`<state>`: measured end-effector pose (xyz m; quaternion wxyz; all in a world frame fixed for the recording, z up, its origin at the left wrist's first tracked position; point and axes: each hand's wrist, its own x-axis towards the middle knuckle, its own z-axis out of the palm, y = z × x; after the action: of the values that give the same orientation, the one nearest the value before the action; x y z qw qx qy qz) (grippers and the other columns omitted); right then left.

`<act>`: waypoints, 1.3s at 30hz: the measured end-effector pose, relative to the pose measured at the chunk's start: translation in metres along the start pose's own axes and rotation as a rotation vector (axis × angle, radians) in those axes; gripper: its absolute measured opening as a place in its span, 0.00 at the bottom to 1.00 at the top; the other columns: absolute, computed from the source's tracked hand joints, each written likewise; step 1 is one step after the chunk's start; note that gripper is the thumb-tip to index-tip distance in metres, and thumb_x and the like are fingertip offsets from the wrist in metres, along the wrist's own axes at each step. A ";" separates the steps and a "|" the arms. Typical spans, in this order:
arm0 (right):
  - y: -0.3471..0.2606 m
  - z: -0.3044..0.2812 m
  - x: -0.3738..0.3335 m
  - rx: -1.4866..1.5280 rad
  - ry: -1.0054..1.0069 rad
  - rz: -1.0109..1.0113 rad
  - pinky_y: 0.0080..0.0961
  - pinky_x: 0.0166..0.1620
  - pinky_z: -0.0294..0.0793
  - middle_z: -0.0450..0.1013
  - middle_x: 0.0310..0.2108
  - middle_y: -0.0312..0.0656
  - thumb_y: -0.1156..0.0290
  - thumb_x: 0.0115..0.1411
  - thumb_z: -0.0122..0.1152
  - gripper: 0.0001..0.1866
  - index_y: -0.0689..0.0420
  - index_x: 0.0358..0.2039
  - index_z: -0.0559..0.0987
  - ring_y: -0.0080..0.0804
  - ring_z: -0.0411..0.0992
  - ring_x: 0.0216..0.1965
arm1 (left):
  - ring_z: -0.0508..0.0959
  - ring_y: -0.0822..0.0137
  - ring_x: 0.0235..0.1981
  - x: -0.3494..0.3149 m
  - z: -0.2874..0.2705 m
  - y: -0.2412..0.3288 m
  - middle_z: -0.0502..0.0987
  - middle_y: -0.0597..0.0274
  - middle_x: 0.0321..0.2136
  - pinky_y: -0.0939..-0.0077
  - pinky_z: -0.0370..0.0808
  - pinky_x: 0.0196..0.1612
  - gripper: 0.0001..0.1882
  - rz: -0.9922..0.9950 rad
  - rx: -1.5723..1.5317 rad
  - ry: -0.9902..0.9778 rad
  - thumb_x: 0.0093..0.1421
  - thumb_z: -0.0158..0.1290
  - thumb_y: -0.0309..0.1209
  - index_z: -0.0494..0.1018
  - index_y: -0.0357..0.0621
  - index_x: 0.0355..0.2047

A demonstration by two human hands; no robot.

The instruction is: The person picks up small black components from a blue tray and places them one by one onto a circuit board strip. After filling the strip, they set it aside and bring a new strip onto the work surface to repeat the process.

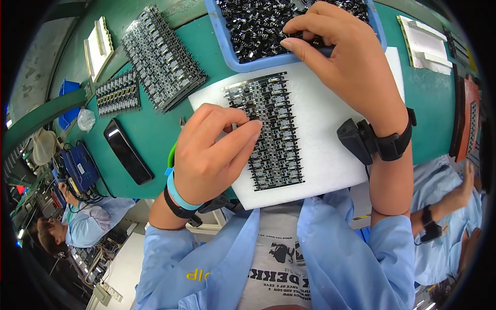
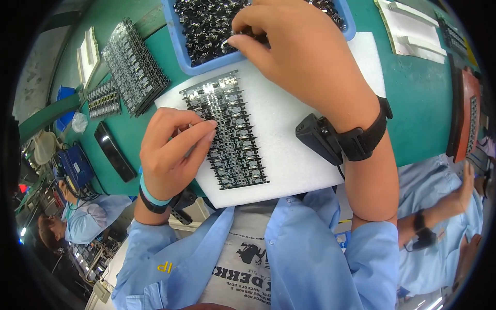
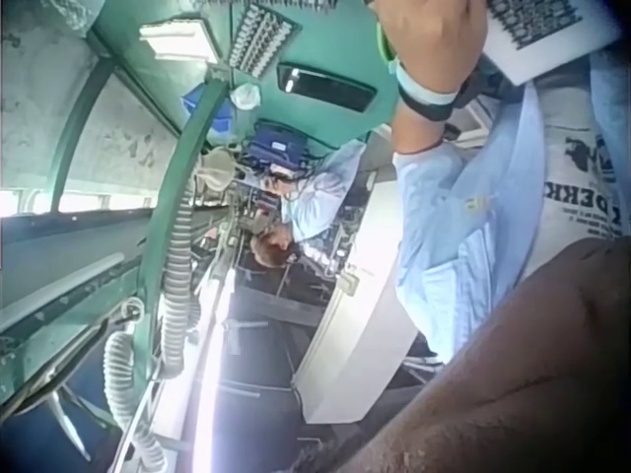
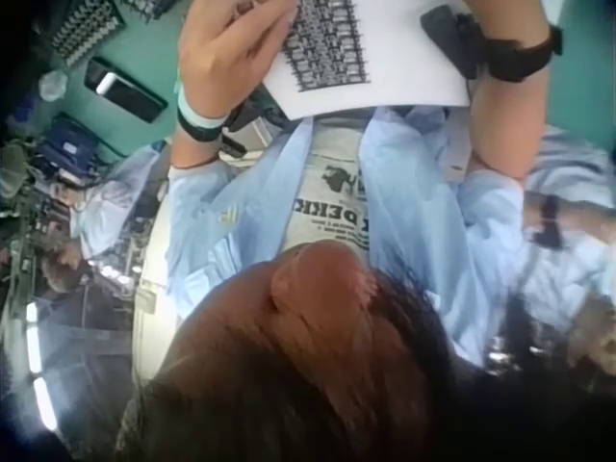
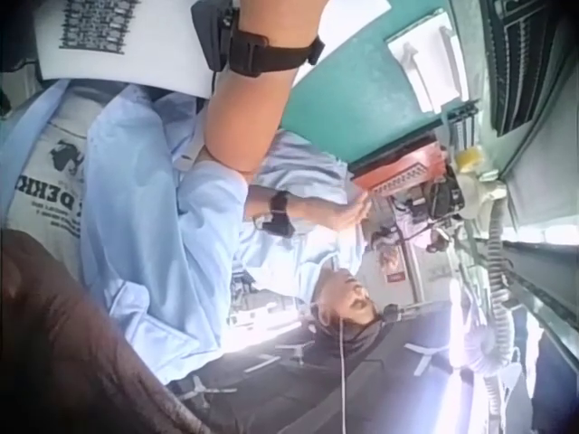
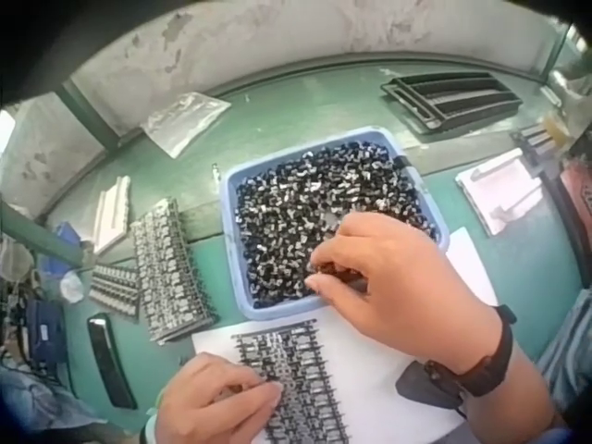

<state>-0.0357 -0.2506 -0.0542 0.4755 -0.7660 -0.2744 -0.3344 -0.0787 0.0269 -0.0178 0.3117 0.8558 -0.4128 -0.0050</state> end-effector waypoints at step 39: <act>-0.021 -0.013 0.004 0.052 -0.104 0.793 0.13 0.38 0.72 0.82 0.37 0.30 0.79 0.67 0.76 0.08 0.62 0.45 0.86 0.13 0.75 0.34 | 0.87 0.60 0.42 0.058 -0.026 -0.014 0.88 0.57 0.43 0.67 0.83 0.45 0.09 -0.094 -0.472 0.175 0.63 0.66 0.17 0.86 0.39 0.42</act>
<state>-0.0521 -0.2539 -0.0357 0.5725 -0.8161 0.0103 -0.0785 -0.0240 0.0059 0.0097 0.5366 0.7749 -0.3315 -0.0417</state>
